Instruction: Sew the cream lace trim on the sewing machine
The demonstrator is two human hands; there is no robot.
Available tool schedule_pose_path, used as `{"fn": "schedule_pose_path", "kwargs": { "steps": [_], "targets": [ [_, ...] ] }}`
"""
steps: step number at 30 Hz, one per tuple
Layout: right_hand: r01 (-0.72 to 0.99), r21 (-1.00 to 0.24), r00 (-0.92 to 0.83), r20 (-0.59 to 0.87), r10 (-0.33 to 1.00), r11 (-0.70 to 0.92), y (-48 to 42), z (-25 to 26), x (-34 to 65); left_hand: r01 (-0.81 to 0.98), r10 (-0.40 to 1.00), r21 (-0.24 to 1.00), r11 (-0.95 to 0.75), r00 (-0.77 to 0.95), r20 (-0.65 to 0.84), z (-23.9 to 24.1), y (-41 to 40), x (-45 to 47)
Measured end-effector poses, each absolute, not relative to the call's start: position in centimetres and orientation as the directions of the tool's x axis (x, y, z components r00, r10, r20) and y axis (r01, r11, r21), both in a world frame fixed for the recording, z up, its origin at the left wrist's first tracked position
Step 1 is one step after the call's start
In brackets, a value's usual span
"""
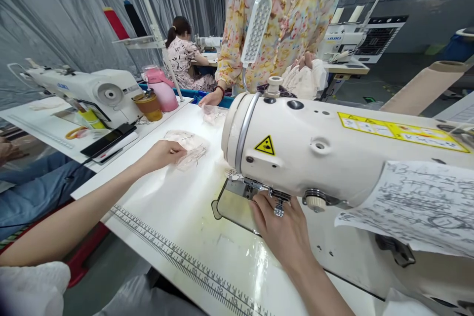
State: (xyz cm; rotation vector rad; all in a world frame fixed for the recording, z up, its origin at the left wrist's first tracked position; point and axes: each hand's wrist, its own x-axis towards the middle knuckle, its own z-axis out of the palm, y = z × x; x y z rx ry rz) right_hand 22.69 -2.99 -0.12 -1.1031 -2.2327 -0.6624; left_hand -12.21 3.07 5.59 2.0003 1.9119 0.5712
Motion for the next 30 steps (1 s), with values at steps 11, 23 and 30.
{"fn": "schedule_pose_path", "kwargs": {
  "steps": [11, 23, 30],
  "targets": [
    [0.812, 0.118, -0.507, 0.628, 0.591, 0.572, -3.1, 0.0, 22.7, 0.806, 0.761, 0.584, -0.092, -0.322, 0.563, 8.3, 3.9, -15.0],
    [0.853, 0.054, -0.427, 0.645, 0.633, 0.520, -2.5, -0.2, 23.1, 0.603, 0.960, 0.776, -0.184, 0.278, 0.012, 11.1, -3.1, -4.6],
    [0.881, 0.028, -0.378, 0.641, 0.668, 0.472, -2.4, -0.7, 23.3, 0.726, 0.862, 0.496, -0.476, 0.498, 0.099, 4.4, -0.8, 0.3]
  ]
}}
